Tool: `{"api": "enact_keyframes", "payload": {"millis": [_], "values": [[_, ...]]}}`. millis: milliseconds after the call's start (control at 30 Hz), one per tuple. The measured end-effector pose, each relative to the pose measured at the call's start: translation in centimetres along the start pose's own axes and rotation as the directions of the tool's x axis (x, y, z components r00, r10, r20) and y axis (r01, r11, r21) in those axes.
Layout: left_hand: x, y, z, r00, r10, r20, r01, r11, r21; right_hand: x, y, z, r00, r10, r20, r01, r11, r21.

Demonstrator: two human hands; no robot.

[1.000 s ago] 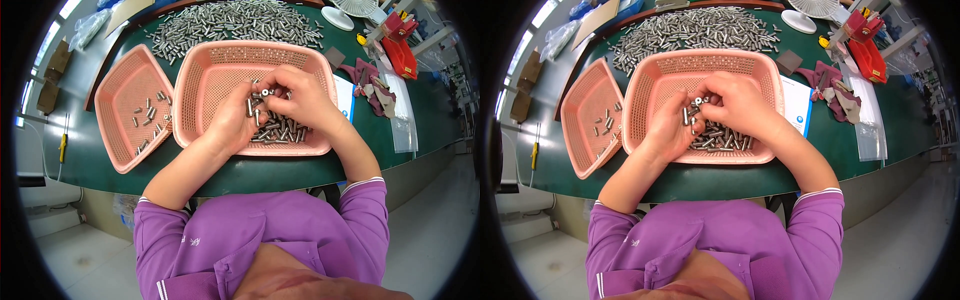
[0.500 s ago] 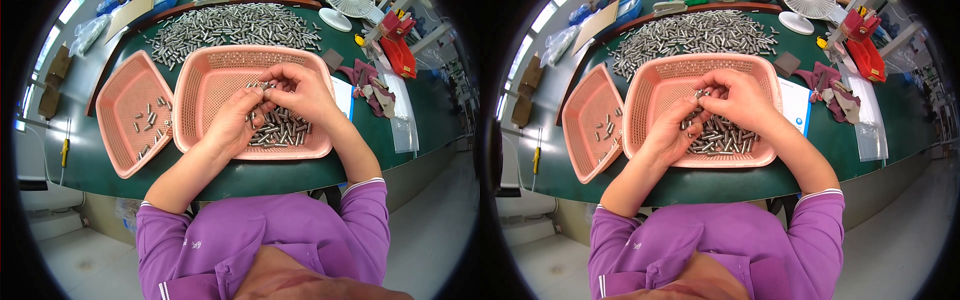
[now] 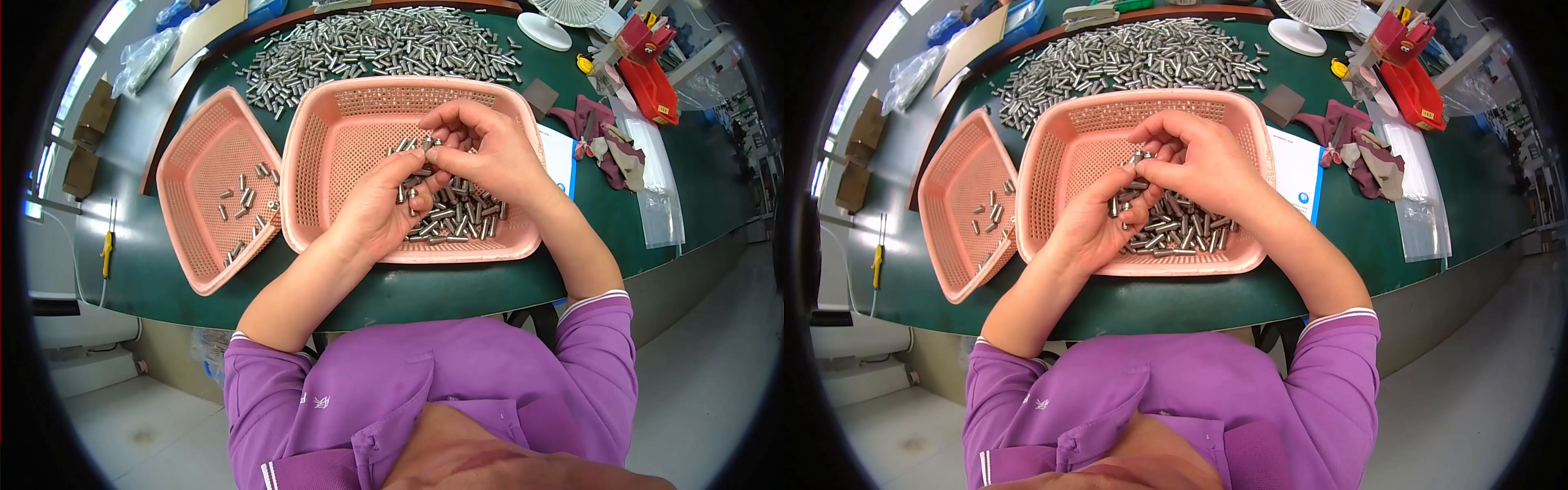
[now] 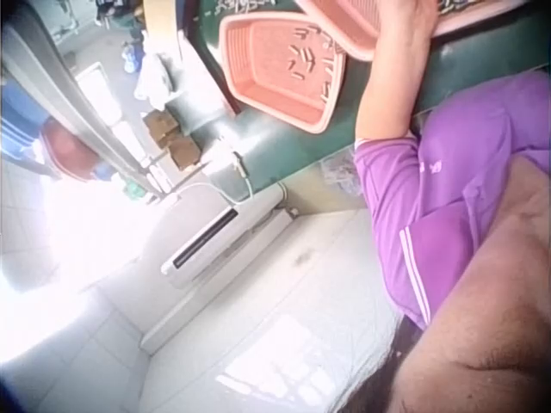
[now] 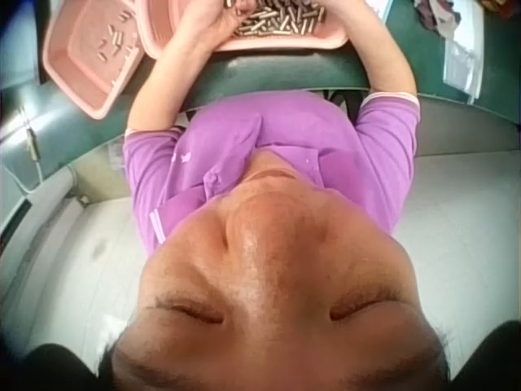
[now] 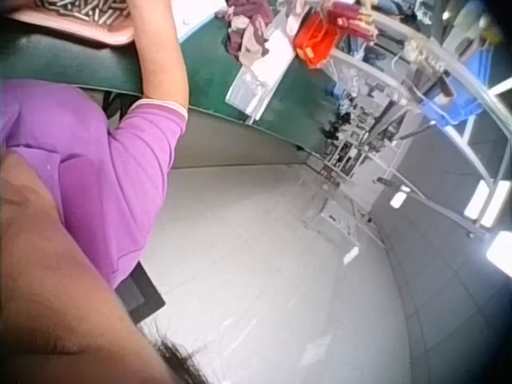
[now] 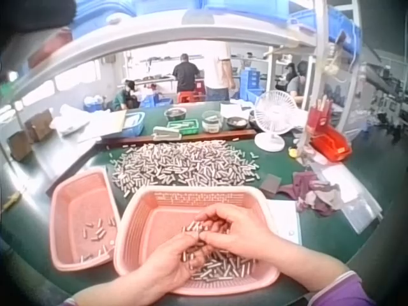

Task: The person sorts small metal parts into pink baskets by hand.

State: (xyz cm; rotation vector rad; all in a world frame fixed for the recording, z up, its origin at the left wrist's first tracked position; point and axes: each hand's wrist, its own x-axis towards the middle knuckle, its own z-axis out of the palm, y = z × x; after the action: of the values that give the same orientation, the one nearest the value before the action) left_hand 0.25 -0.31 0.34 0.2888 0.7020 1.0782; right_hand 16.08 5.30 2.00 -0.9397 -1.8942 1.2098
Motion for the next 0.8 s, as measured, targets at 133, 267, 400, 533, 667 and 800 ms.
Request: {"api": "enact_keyframes", "payload": {"millis": [133, 267, 400, 533, 667, 800], "values": [[0.01, 0.08, -0.12, 0.999, -0.003, 0.040, 0.003, 1.000, 0.011, -0.08, -0.31, 0.01, 1.000, -0.002, 0.002, 0.003, 1.000, -0.012], [0.15, -0.06, -0.41, 0.999, 0.013, 0.035, -0.014, 1.000, 0.025, -0.03, -0.15, 0.03, 0.997, -0.072, 0.011, 0.073, 0.995, -0.064], [-0.09, -0.01, -0.18, 0.998, 0.044, 0.045, -0.047, 0.997, 0.062, -0.13, -0.31, 0.12, 0.983, -0.185, 0.018, 0.185, 0.972, -0.142], [-0.07, 0.03, -0.25, 0.996, 0.060, 0.064, -0.064, 0.995, 0.073, -0.10, -0.23, 0.13, 0.973, -0.232, 0.016, 0.231, 0.957, -0.176], [-0.09, 0.04, -0.19, 0.995, 0.065, 0.070, -0.070, 0.995, 0.067, -0.08, -0.06, 0.05, 0.958, -0.284, 0.025, 0.283, 0.936, -0.207], [-0.08, -0.04, 0.11, 0.998, 0.065, 0.011, -0.065, 0.997, 0.032, 0.05, 0.66, 0.14, 0.944, -0.330, -0.002, 0.324, 0.928, -0.182]]}}
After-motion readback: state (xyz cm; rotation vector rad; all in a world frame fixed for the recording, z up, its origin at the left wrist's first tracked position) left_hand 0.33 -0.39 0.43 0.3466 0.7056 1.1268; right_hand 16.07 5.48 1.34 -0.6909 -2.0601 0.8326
